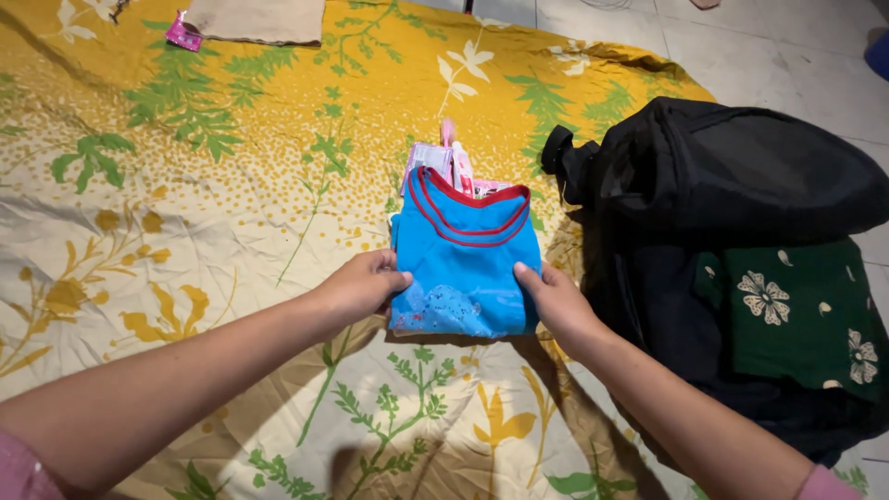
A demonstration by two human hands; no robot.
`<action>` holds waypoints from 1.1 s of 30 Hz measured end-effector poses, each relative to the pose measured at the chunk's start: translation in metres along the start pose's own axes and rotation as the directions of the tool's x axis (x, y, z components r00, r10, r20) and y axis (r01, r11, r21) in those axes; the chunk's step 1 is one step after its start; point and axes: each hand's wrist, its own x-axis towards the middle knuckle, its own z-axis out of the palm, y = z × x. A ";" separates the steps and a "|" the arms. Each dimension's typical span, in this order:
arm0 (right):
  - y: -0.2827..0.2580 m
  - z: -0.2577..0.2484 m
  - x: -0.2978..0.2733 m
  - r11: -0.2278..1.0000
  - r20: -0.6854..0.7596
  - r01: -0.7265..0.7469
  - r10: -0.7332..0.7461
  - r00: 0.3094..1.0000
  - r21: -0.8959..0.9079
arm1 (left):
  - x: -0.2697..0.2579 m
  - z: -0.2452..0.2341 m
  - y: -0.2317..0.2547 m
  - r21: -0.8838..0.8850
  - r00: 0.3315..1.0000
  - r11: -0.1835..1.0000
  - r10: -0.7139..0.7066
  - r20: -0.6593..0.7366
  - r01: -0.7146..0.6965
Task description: The person folds several garments and places them into a black backpack on a bed. They fold a dark green floral skirt, a blue shirt, and a white shirt, then add toiletries before closing the bag.
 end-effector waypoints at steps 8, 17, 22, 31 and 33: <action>-0.005 0.009 -0.006 0.900 -0.149 0.055 -0.132 0.980 -0.432 | -0.025 0.009 0.018 0.346 0.997 0.938 -0.008 -0.081 0.036; -0.024 0.024 -0.039 -0.020 0.340 0.510 -0.768 0.542 -0.860 | -0.031 0.009 0.006 0.692 0.913 0.717 0.335 -0.235 -0.085; -0.034 0.044 -0.055 0.022 0.575 0.708 -0.566 0.591 -0.706 | -0.011 0.005 -0.003 0.380 0.969 0.922 0.021 -0.248 0.078; -0.034 0.039 -0.042 0.169 0.494 0.580 -0.369 0.787 -0.797 | -0.016 0.009 0.027 0.004 0.975 0.976 -0.219 -0.035 0.219; -0.035 0.030 -0.038 0.326 0.533 0.648 -0.378 0.757 -0.689 | -0.022 0.012 0.034 0.040 0.974 0.975 -0.218 -0.060 0.220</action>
